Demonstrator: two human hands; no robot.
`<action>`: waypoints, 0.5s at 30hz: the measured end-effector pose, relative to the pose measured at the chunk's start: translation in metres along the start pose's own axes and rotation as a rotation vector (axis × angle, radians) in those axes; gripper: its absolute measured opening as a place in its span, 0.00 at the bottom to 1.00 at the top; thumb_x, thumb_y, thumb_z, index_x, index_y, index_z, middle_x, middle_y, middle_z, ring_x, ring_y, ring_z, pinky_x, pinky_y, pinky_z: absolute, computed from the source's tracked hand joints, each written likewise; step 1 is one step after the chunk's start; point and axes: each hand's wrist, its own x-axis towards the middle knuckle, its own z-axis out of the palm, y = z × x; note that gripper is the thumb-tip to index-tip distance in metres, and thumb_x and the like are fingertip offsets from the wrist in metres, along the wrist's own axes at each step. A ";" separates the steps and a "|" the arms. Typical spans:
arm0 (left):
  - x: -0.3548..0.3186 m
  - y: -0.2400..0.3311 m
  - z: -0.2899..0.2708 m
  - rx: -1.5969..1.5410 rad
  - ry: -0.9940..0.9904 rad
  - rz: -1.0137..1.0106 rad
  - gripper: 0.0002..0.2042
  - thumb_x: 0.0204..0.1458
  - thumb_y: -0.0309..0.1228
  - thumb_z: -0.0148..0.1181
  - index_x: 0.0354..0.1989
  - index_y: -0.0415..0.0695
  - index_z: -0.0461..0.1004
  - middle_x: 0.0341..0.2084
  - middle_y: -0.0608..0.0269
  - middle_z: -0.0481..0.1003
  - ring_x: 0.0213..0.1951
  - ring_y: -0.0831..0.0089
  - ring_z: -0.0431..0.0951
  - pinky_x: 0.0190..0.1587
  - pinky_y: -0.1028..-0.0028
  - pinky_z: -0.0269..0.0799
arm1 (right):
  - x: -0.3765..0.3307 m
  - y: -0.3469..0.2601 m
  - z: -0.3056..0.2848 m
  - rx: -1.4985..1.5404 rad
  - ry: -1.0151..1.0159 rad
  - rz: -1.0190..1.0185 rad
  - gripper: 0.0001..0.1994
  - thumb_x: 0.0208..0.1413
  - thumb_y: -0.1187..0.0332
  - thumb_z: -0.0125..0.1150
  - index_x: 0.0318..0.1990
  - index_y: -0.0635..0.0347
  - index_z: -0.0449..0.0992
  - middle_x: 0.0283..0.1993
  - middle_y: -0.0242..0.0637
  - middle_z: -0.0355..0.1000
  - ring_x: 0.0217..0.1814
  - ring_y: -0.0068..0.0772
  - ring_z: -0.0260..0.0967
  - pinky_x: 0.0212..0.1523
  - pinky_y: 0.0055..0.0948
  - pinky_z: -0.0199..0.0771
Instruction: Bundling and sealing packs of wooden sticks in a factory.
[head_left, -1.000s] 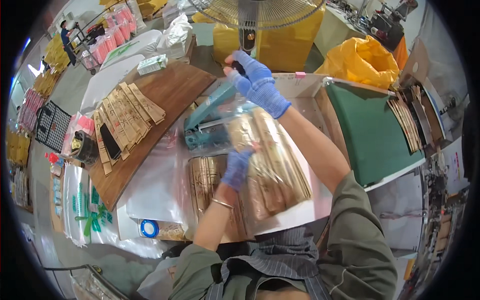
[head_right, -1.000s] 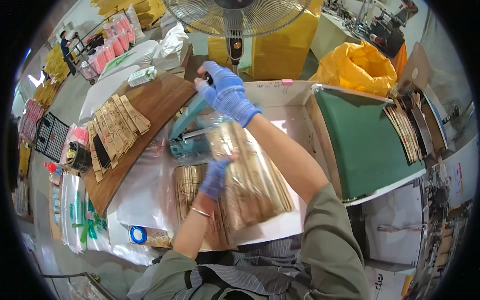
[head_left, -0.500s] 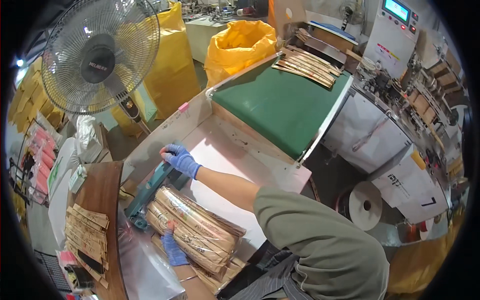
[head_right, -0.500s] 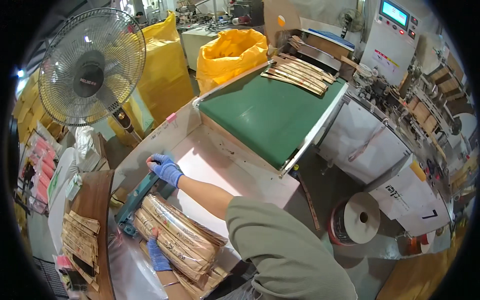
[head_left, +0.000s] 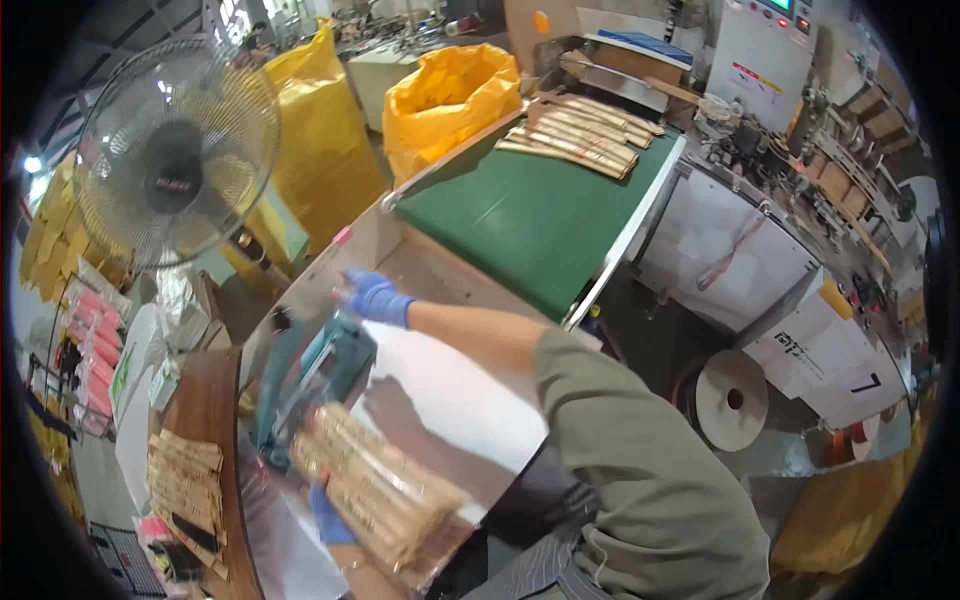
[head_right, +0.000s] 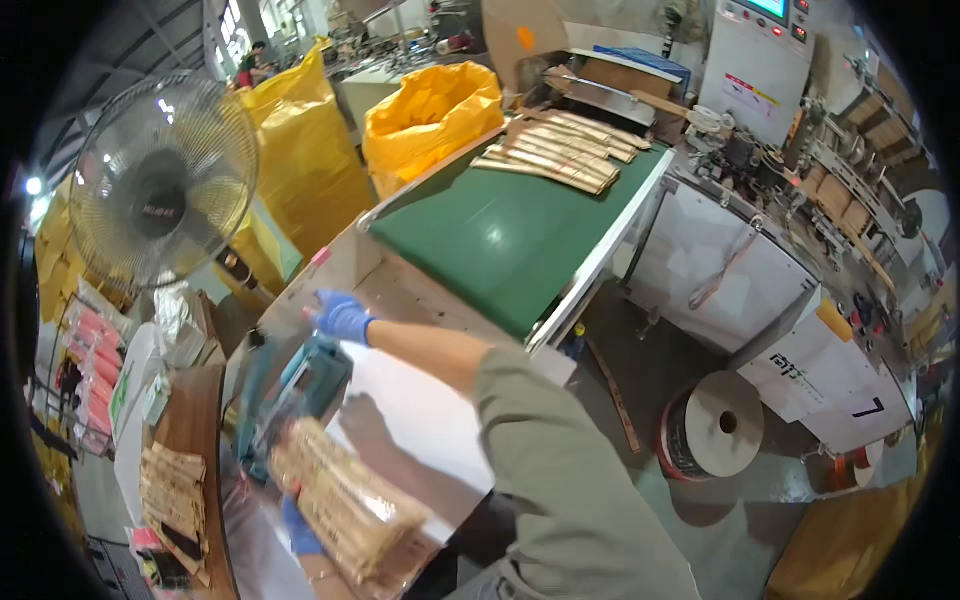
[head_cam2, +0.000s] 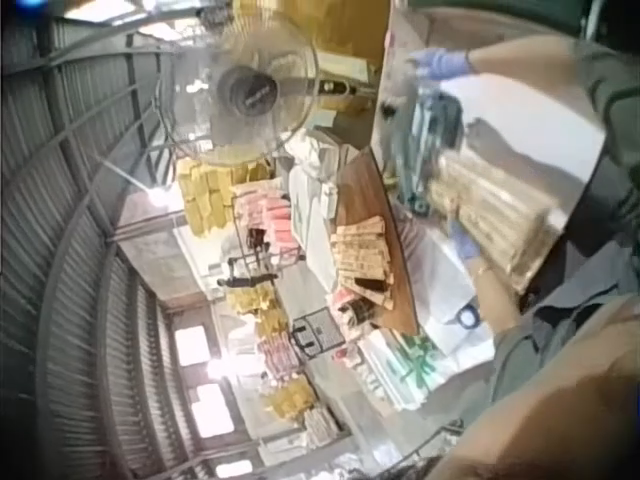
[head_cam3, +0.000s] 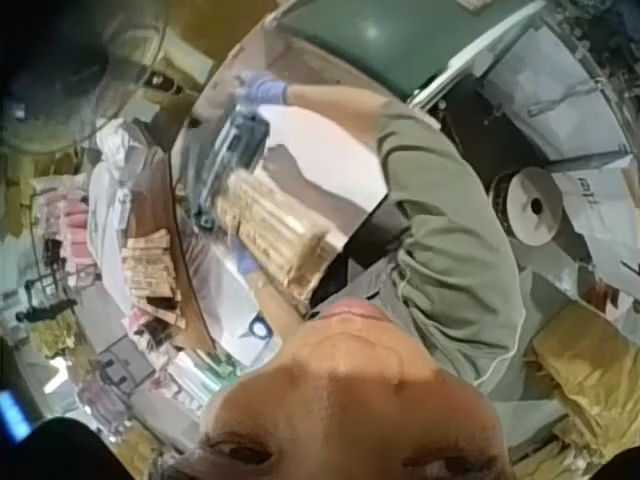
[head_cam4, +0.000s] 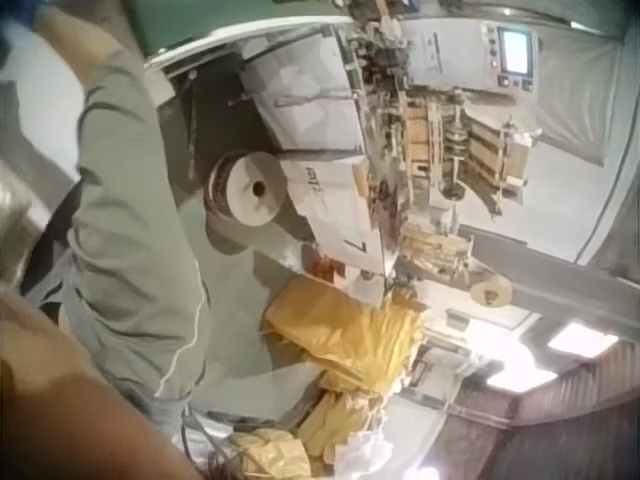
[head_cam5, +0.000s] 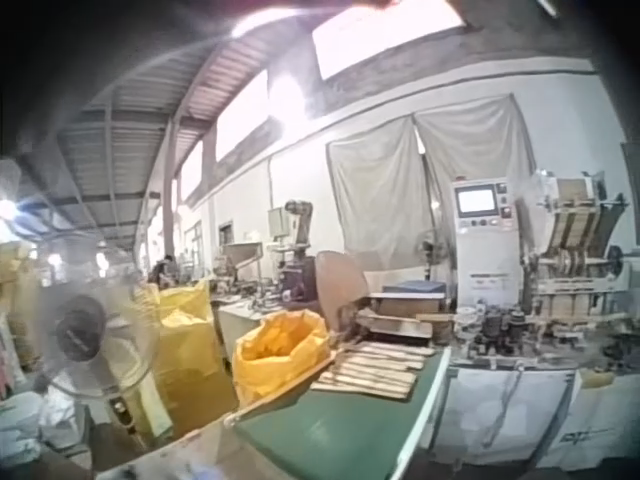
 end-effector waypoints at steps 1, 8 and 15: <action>-0.037 0.008 0.011 -0.076 -0.014 0.029 0.33 0.47 0.42 0.53 0.60 0.39 0.53 0.54 0.50 0.63 0.51 0.54 0.67 0.54 0.60 0.64 | 0.015 -0.016 -0.032 -0.045 -0.026 -0.276 0.20 0.49 0.55 0.56 0.43 0.61 0.70 0.40 0.51 0.69 0.42 0.52 0.68 0.43 0.39 0.68; -0.057 -0.010 -0.069 0.227 0.278 -0.142 0.30 0.43 0.41 0.59 0.57 0.45 0.61 0.47 0.57 0.69 0.48 0.65 0.68 0.53 0.67 0.62 | 0.107 0.173 -0.414 -0.797 0.132 0.248 0.18 0.49 0.54 0.53 0.40 0.58 0.73 0.46 0.53 0.68 0.51 0.51 0.63 0.51 0.40 0.63; -0.074 0.003 -0.131 0.607 0.654 -0.060 0.29 0.40 0.40 0.65 0.53 0.49 0.66 0.41 0.63 0.72 0.45 0.70 0.68 0.50 0.72 0.62 | 0.148 0.302 -0.529 -0.969 0.016 0.599 0.31 0.51 0.43 0.44 0.50 0.62 0.68 0.53 0.53 0.64 0.57 0.49 0.61 0.56 0.38 0.60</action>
